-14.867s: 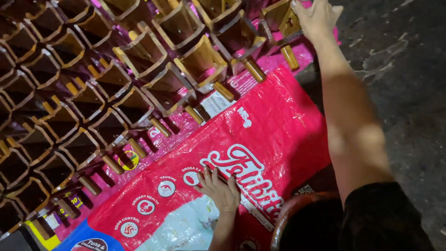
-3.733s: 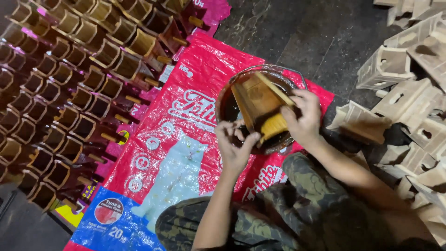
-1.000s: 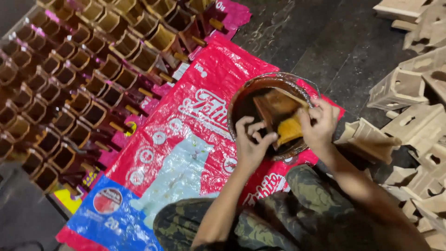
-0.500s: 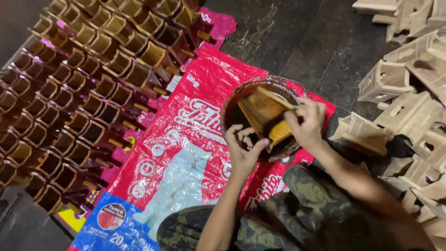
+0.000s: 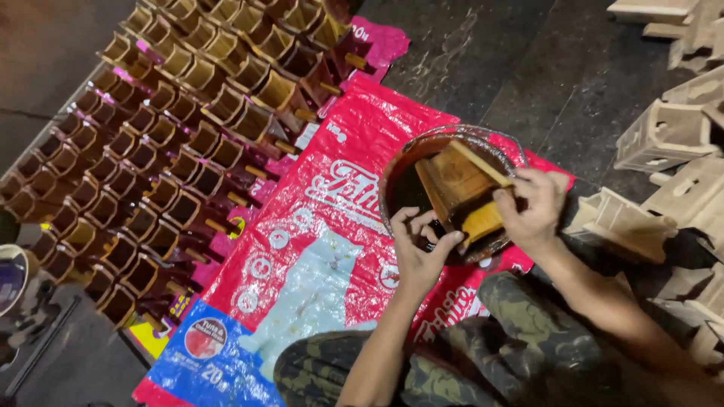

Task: Dipping wooden birdhouses into a bucket of stain and arranging them in a grid on the floor to dry.

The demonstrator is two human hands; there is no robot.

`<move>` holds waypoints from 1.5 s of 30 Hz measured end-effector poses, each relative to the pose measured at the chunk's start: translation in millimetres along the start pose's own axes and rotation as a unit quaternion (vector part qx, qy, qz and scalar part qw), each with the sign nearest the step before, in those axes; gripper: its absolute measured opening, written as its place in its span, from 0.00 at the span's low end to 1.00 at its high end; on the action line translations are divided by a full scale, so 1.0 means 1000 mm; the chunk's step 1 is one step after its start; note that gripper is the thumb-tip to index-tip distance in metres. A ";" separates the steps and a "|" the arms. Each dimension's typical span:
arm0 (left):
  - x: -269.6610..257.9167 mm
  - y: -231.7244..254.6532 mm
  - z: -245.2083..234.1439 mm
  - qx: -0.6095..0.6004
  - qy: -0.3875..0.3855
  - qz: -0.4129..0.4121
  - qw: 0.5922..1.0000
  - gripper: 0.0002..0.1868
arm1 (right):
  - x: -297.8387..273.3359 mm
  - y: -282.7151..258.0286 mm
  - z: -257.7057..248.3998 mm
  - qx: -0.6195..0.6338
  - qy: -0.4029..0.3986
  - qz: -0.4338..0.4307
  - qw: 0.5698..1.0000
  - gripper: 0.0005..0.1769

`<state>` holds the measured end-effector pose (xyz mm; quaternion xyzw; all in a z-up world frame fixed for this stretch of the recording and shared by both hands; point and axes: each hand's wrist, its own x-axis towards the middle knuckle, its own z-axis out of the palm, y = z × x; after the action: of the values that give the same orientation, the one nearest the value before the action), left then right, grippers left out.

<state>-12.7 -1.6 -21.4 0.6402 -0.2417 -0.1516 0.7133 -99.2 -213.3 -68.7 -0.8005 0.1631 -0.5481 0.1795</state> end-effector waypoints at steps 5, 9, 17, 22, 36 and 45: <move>0.008 -0.002 -0.003 -0.022 -0.010 -0.030 0.999 0.40 | 0.023 -0.032 -0.006 0.015 -0.034 -0.005 0.999 0.16; 0.005 0.011 -0.009 -0.025 -0.018 -0.036 0.999 0.44 | 0.009 -0.018 -0.007 0.022 -0.013 0.010 1.000 0.16; 0.010 0.003 -0.003 -0.031 -0.007 -0.082 0.996 0.40 | 0.025 -0.027 0.000 0.013 -0.078 0.051 0.996 0.20; 0.011 0.001 -0.005 -0.037 -0.010 -0.054 0.998 0.46 | 0.021 -0.004 -0.003 0.009 -0.019 -0.063 0.998 0.09; 0.006 0.007 -0.003 0.008 -0.010 -0.043 0.999 0.37 | 0.017 -0.017 0.002 0.030 -0.027 0.035 0.999 0.17; 0.003 0.012 0.001 0.019 0.012 0.018 1.000 0.35 | 0.031 -0.029 -0.006 0.031 -0.029 0.027 0.999 0.16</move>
<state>-11.8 -2.3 -9.5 0.6510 -0.2478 -0.1262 0.7063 -91.8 -202.0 -27.8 -0.8056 0.1618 -0.5242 0.2236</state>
